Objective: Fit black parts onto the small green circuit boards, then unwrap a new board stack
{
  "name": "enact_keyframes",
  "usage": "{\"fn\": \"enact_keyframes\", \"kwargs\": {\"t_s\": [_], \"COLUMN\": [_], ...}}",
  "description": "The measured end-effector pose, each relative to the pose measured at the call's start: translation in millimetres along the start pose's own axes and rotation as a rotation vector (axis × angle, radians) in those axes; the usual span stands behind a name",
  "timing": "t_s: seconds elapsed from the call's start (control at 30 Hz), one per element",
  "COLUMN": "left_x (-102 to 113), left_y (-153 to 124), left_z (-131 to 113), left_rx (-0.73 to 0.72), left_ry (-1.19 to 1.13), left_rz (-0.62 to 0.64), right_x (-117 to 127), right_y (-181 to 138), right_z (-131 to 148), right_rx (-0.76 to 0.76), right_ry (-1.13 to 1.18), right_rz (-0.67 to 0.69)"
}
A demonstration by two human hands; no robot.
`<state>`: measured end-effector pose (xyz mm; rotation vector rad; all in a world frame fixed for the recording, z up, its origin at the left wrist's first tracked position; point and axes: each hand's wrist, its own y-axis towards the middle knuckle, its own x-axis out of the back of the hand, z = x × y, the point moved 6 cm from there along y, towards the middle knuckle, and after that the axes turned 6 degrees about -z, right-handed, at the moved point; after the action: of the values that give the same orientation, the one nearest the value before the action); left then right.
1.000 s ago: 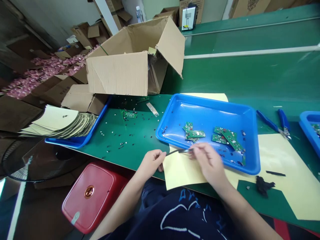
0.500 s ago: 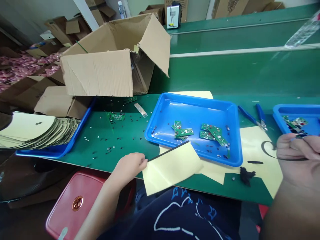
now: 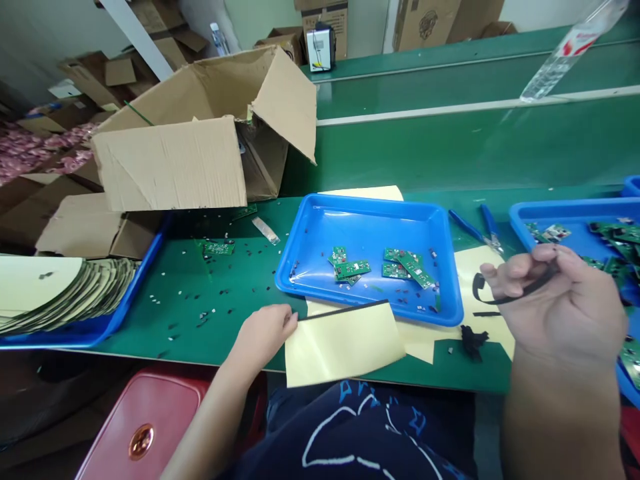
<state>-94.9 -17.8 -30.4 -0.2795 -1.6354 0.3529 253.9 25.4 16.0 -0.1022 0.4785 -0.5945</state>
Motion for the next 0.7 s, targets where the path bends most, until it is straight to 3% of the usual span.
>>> {"fn": "enact_keyframes", "kwargs": {"t_s": [0.1, 0.23, 0.37, 0.5, 0.6, 0.7], "left_x": [-1.4, 9.7, 4.6, 9.6, 33.0, 55.1], "left_y": [-2.7, 1.6, 6.6, 3.4, -1.7, 3.6], "left_z": [5.4, 21.5, 2.7, -7.0, -3.0, -18.8], "left_rx": [-0.115, 0.057, 0.141, 0.230, 0.280, 0.156], "left_ry": [-0.065, -0.052, -0.032, 0.013, 0.072, 0.039], "left_rz": [0.069, -0.054, -0.114, -0.160, -0.229, -0.291], "right_x": [1.1, 2.7, -7.3, -17.0, -20.5, -32.0], "right_y": [-0.7, -2.8, -8.0, -13.4, -16.1, -17.6], "right_z": [0.3, -7.0, -8.7, 1.3, 9.0, 8.8], "right_rx": [0.010, -0.016, 0.040, 0.223, 0.388, 0.500], "right_ry": [-0.035, -0.062, -0.084, -0.157, -0.302, -0.501], "right_rz": [0.060, 0.105, 0.205, 0.270, 0.252, 0.291]}}
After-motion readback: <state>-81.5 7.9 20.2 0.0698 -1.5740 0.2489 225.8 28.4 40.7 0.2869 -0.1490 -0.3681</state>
